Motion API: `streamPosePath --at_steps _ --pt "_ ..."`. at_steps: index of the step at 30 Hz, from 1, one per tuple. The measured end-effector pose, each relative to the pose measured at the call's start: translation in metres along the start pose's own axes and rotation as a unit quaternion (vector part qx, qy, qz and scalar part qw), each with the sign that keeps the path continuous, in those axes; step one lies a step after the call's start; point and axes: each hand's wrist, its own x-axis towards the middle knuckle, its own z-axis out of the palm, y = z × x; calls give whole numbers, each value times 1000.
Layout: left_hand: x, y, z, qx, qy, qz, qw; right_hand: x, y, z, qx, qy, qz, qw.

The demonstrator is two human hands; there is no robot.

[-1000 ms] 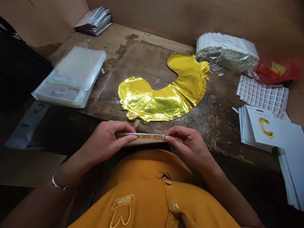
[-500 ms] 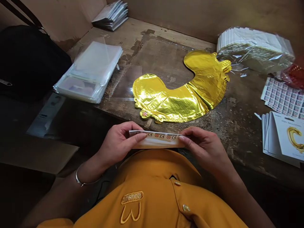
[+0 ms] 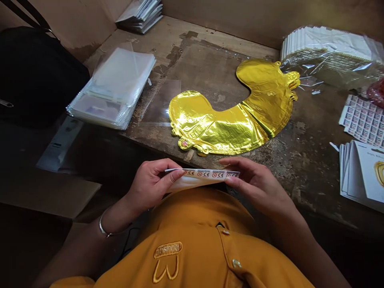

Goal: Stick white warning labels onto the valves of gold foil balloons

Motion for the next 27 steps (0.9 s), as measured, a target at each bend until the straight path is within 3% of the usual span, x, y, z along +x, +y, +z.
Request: streamPosePath --at_steps 6,10,13,15,17,23,27 --pt "2 -4 2 -19 -9 -27 999 1 -4 9 -58 31 -18 998" --pt "6 -8 -4 -103 63 -78 990 3 -5 5 -61 62 -24 996" --pt "9 -7 -4 -175 7 -94 980 5 -5 5 -48 45 -29 997" --pt "11 -5 0 -195 -58 -133 970 6 -4 7 -41 31 -33 998" --pt "12 -5 6 -194 -84 -171 962 6 -4 9 -33 24 -26 999" --pt "12 -16 15 -197 -39 -203 959 4 5 1 75 20 43 996" --pt "12 -22 15 -161 -42 -180 969 -1 10 0 53 57 34 996"
